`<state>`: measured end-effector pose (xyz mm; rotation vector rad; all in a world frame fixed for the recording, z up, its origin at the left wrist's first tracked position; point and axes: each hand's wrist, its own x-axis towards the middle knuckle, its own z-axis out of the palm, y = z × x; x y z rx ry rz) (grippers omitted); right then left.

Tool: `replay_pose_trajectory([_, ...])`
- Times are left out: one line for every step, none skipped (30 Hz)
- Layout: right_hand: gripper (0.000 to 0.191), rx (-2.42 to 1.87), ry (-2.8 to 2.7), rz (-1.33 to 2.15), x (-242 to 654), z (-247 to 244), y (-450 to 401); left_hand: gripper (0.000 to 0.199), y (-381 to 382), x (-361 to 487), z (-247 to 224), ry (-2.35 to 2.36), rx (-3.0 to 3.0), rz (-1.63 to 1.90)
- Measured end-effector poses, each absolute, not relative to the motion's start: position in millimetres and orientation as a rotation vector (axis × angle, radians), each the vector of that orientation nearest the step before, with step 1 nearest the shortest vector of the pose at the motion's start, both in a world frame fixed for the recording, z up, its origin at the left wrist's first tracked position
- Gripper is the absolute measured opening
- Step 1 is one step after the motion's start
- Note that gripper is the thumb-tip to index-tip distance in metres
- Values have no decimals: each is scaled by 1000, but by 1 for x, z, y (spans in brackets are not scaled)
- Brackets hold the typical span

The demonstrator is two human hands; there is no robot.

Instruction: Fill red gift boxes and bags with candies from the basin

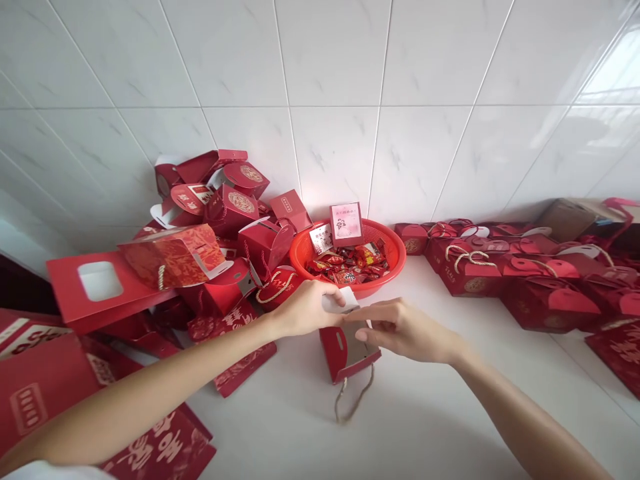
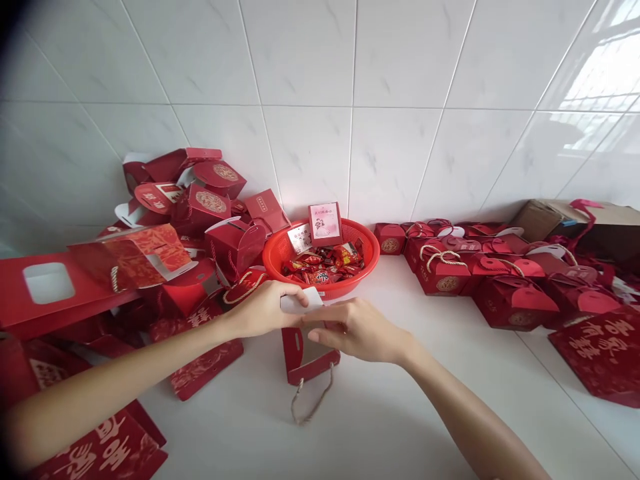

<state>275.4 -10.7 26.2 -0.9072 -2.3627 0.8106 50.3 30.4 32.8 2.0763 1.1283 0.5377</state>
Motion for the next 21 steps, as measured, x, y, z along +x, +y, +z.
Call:
replay_pose_trajectory([27,-928,-2416,734,274,26,-11,35,33,51,28,1120,2046,520])
replay_pose_trajectory([25,-966,-2465,669,274,26,-11,35,36,51,25,1109,2020,501])
replay_pose_trajectory([23,-1018,-2499,624,275,26,-10,36,39,50,23,1099,1996,475])
replay_pose_trajectory([22,-1075,-2519,610,277,27,-9,40,41,48,23,1087,1974,432])
replay_pose_trajectory([22,-1129,-2530,626,280,28,-8,49,43,44,24,1071,1950,369])
replay_pose_trajectory([24,-1179,-2535,659,284,29,-7,59,46,40,26,1049,1922,289])
replay_pose_trajectory([27,-1228,-2538,695,288,30,-5,69,47,34,29,1015,1898,200])
replay_pose_trajectory([31,-1275,-2543,728,293,30,-4,79,49,28,31,971,1882,113])
replay_pose_trajectory([35,-1319,-2554,759,298,31,-2,87,50,23,33,927,1875,38])
replay_pose_trajectory([38,-1352,-2569,795,302,31,-1,93,51,18,33,892,1877,-20])
replay_pose_trajectory([41,-1375,-2582,839,305,31,0,99,51,13,33,871,1889,-62])
replay_pose_trajectory([43,-1387,-2590,885,308,30,2,104,51,10,32,863,1908,-98])
replay_pose_trajectory([44,-1391,-2591,928,309,30,3,108,50,9,30,868,1928,-125])
replay_pose_trajectory([43,-1392,-2586,956,310,28,5,111,49,8,28,884,1950,-149])
replay_pose_trajectory([42,-1393,-2576,964,310,26,7,113,48,9,26,904,1975,-172])
replay_pose_trajectory([41,-1395,-2564,940,310,24,10,114,46,11,24,923,2000,-186])
replay_pose_trajectory([40,-1401,-2548,888,309,21,12,114,45,12,23,940,2027,-190])
replay_pose_trajectory([40,-1406,-2528,822,308,17,15,112,43,14,22,955,2057,-183])
replay_pose_trajectory([40,-1407,-2510,756,307,14,18,110,40,16,23,965,2091,-171])
replay_pose_trajectory([40,-1407,-2493,696,306,10,21,107,38,18,23,969,2134,-156])
replay_pose_trajectory([40,-1409,-2482,644,305,6,24,104,36,18,23,971,2185,-137])
